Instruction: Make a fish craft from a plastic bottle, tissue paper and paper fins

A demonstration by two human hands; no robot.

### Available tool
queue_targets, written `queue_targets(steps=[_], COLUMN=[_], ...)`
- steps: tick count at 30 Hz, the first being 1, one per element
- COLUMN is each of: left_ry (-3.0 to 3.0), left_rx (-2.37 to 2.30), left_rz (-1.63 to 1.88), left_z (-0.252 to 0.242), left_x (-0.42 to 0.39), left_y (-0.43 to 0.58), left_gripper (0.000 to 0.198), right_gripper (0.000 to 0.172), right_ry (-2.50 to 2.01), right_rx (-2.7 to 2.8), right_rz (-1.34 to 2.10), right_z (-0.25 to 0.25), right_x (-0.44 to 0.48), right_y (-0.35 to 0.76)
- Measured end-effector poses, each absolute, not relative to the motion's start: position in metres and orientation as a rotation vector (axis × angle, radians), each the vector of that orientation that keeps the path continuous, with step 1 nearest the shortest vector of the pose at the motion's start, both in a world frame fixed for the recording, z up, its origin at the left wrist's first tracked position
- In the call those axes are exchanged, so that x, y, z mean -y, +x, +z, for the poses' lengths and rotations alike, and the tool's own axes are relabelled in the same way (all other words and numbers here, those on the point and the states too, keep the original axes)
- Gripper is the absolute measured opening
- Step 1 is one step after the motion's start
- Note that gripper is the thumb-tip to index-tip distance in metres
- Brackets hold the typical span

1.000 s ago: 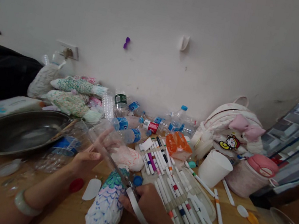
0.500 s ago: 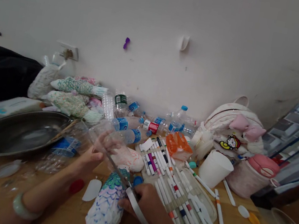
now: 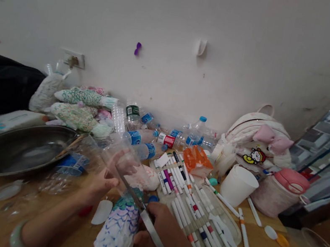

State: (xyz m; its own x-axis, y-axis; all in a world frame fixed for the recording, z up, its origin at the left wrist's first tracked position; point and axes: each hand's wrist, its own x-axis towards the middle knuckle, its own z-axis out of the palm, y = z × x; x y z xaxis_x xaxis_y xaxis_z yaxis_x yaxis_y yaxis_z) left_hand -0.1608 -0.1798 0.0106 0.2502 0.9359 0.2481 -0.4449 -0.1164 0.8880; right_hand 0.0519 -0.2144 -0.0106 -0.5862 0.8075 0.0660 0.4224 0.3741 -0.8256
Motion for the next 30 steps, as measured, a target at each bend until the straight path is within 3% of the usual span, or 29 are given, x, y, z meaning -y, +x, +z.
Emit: queue_targets(steps=[5,18,24,30], left_ry=[1.176,1.217,1.220,1.173], left_rx=[-0.596,-0.619,-0.636,-0.621], left_rz=[1.304,1.277,1.283,1.322], left_z=[0.013,0.010,0.006,0.008], left_x=[0.181,0.180,0.177,0.180], left_y=[-0.161,-0.164,-0.164,-0.161], left_gripper=[0.098,0.096,0.090,0.094], right_gripper=[0.077,0.041,0.038,0.047], right_ry=[-1.091,-1.248,-1.297,-1.325], right_rx=[2.216,2.184,2.180,2.222], right_rz=[1.008,0.955,0.928,0.909], right_z=[-0.008,-0.026,-0.021,-0.013], right_x=[0.215,0.218,0.219,0.218], right_y=[0.050,0.051,0.047,0.046])
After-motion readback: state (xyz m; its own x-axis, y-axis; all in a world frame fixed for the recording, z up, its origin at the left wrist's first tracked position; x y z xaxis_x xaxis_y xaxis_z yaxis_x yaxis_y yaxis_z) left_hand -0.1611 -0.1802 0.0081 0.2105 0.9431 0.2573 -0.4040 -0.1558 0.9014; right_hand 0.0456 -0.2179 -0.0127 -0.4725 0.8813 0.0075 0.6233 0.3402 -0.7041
